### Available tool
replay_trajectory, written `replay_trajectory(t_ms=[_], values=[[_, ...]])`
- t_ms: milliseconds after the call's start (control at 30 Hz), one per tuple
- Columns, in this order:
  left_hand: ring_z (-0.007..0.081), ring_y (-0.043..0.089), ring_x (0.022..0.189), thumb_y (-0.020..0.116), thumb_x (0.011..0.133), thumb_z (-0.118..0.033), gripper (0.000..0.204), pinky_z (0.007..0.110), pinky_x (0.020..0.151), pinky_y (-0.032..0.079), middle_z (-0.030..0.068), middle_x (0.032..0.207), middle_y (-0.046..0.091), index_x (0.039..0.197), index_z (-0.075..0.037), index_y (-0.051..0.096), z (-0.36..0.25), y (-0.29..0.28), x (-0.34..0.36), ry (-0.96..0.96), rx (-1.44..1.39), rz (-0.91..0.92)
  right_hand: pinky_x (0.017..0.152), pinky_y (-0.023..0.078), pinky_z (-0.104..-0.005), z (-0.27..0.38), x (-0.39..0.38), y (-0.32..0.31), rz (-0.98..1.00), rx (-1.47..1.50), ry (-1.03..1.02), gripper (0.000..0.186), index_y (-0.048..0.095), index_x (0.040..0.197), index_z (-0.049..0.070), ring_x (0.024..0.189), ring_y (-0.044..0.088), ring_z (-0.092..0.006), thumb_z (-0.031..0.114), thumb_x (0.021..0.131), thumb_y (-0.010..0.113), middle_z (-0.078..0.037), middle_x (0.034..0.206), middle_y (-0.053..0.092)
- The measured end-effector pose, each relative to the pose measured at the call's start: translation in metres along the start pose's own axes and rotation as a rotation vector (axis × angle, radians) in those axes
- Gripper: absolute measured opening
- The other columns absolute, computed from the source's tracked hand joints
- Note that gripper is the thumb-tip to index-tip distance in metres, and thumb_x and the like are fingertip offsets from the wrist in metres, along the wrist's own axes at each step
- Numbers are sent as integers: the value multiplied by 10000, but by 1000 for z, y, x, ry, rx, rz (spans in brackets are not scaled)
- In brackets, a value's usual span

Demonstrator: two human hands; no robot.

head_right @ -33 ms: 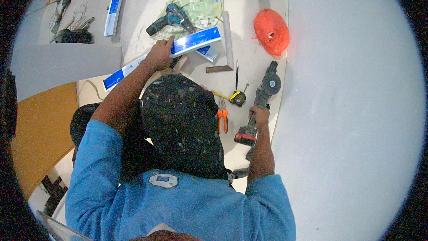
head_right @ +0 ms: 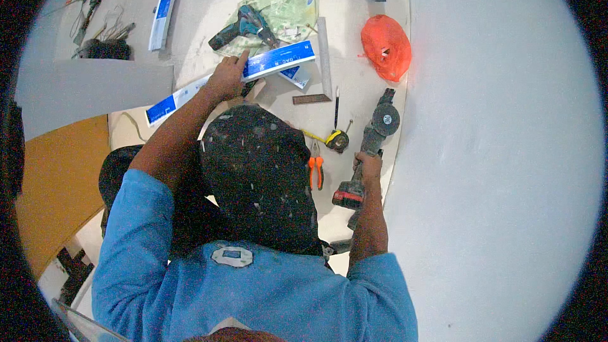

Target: The person measures and marks a metal profile with a tape measure and marker, then uses a metal ruler to draw a straight line. They cut the profile with an angle grinder and smooth the cut edge with the same tool.

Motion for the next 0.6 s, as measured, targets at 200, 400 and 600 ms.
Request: replay_trajectory(t_ms=[200,400,600], values=[[451,637,1288,826,939,-434,918,584,1071,519,269,1363,646,1676,-85,405,6,-8,-13,-20,15,-58,631,615,-360,136,-125,86,120,-133,-270,277,664,1069,1,673,712,-204,165,888,795,-82,859,722],[413,666,1234,833,919,-462,769,539,1039,513,228,1298,674,1511,-69,540,0,-11,-10,44,-20,-185,604,585,-326,154,-135,155,223,-224,-322,499,651,1217,11,697,720,-167,221,855,922,-94,907,748],[385,715,1136,895,863,-499,719,506,968,534,192,1190,707,1351,-63,596,-2,-22,-19,69,-80,-244,876,638,-417,172,-123,205,195,-611,-478,647,590,1324,-9,978,773,-259,217,821,927,-169,1159,769]])
Point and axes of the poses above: each hand's wrist, its own x-axis towards the middle knuckle, its own y-axis out of the palm, z = x × y, the point moved 10 cm from there along x, towards the middle knuckle
